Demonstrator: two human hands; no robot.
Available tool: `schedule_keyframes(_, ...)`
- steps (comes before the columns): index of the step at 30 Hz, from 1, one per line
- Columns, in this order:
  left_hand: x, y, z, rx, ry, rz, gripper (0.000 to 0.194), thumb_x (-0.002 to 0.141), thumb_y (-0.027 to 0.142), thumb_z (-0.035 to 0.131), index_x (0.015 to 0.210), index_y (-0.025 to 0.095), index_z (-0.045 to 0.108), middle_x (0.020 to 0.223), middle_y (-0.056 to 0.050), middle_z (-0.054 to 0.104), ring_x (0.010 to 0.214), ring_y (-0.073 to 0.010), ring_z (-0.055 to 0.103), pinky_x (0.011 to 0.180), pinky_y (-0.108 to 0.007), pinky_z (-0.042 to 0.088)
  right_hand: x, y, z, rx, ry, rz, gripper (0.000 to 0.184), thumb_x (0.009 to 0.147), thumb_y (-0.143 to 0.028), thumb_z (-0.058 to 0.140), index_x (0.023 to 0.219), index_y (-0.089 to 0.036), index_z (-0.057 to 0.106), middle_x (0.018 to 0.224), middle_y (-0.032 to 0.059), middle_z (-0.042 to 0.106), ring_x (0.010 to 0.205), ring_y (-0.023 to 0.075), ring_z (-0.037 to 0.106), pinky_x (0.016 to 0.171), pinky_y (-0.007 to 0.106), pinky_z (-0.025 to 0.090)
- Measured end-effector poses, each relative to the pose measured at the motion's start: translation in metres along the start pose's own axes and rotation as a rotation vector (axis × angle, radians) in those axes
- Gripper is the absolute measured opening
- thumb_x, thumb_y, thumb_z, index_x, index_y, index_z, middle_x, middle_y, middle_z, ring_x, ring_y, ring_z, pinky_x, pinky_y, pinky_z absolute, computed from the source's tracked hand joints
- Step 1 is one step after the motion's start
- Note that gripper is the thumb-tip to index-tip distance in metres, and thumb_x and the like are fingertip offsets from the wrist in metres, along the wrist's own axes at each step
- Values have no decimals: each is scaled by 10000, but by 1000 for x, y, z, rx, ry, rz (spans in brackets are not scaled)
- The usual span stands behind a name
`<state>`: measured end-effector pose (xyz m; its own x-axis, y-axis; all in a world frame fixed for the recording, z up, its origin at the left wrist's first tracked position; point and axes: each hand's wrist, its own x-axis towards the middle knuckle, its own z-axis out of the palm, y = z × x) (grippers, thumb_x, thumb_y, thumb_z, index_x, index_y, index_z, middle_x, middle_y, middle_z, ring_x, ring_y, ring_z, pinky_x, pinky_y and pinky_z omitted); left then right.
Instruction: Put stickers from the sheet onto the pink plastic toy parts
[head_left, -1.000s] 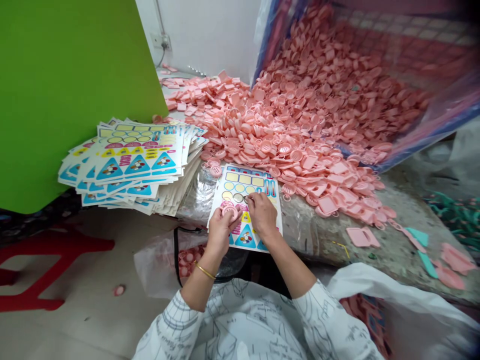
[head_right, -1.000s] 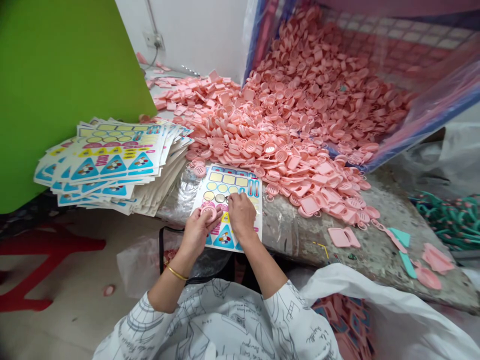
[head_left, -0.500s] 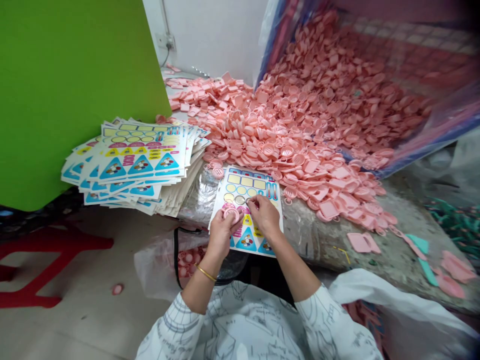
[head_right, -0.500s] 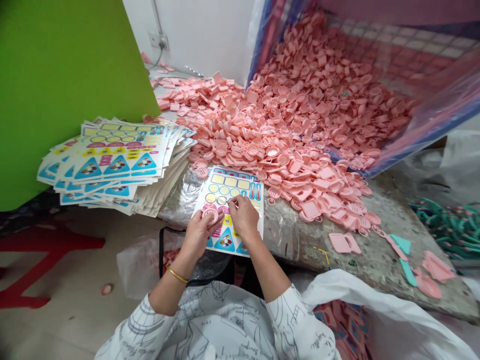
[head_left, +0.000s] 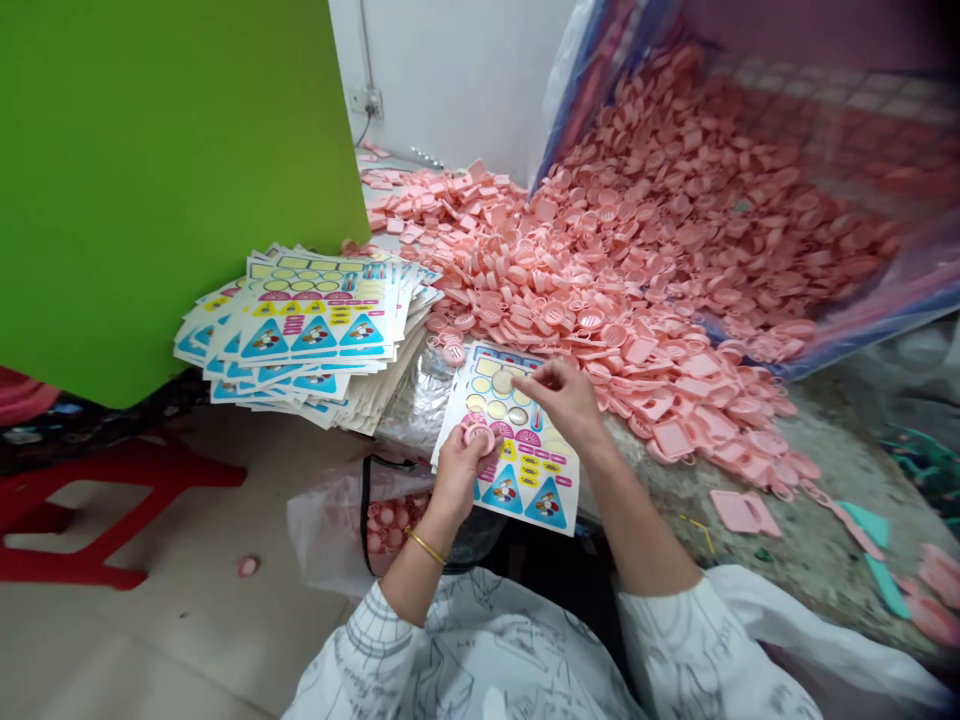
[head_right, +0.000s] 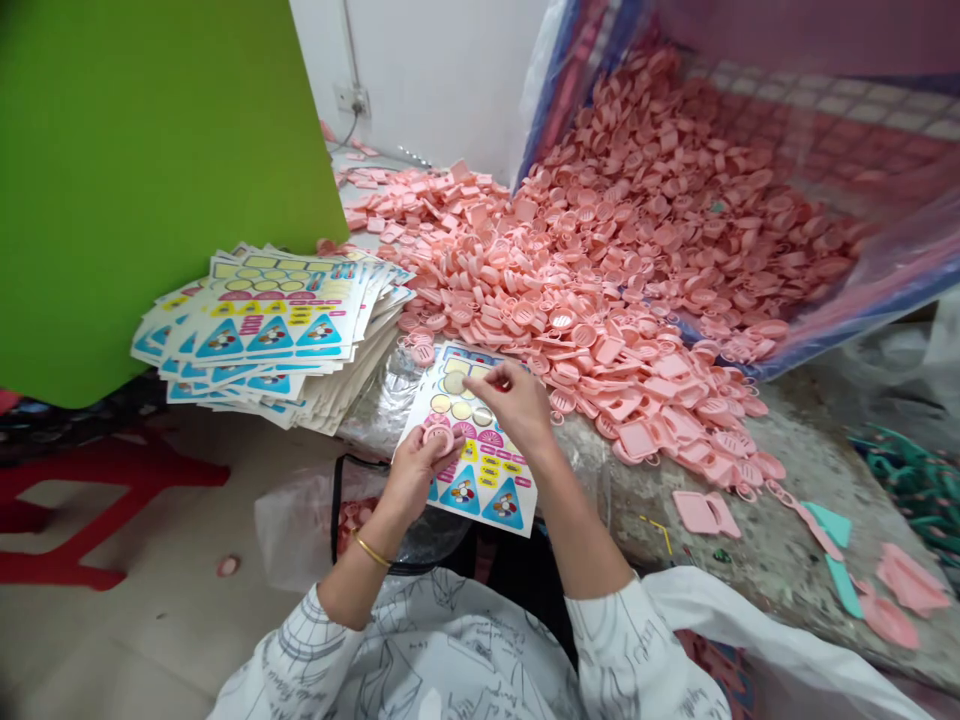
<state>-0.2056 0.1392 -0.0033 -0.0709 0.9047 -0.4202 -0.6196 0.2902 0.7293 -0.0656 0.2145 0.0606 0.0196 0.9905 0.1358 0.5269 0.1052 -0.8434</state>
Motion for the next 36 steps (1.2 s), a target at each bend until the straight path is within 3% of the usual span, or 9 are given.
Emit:
schedule_keyframes(6,-18,12,1,-157,-128,-62,224,749,255,737,894,162,594,886,-43,691,799,-162,698,884,-354,552,-52,9,-10,-35,-109,1,412,728,-611,689,699,-210,600,645,-11,609,586,129,498,551,250,346)
schedule_keyframes(10,-29,14,3,-259,-130,-128,281,860,400,640,1008,161,629,992,-79,706,824,-177,684,846,-371,571,-67,10,-11,-116,-160,29,402,739,-608,682,706,-214,609,635,-21,607,576,128,508,543,246,336)
schedule_keyframes(13,-34,14,5,-262,-122,-140,359,921,475,548,1061,153,621,1007,-102,709,835,-185,683,807,-369,582,-69,5,-12,-207,-176,15,375,749,-585,681,703,-218,614,671,-16,631,600,134,535,551,249,332)
schedule_keyframes(18,-39,12,5,-213,-102,-170,394,970,487,441,988,127,601,849,-94,705,690,-169,679,736,-354,587,-69,0,-14,-337,-220,-46,317,769,-532,678,713,-224,631,712,-9,666,651,147,570,576,256,330)
schedule_keyframes(28,-40,4,1,-199,-80,-187,421,941,521,489,991,126,625,824,-80,705,670,-169,671,723,-356,587,-67,-1,-13,-390,-302,-145,297,778,-500,710,712,-219,637,699,-18,670,646,138,585,605,254,333)
schedule_keyframes(36,-43,3,-1,-214,-78,-204,411,943,509,497,970,132,658,826,-69,705,701,-164,666,766,-370,583,-70,-1,-9,-400,-326,-108,292,768,-491,729,709,-221,632,703,-32,673,644,132,577,591,246,316)
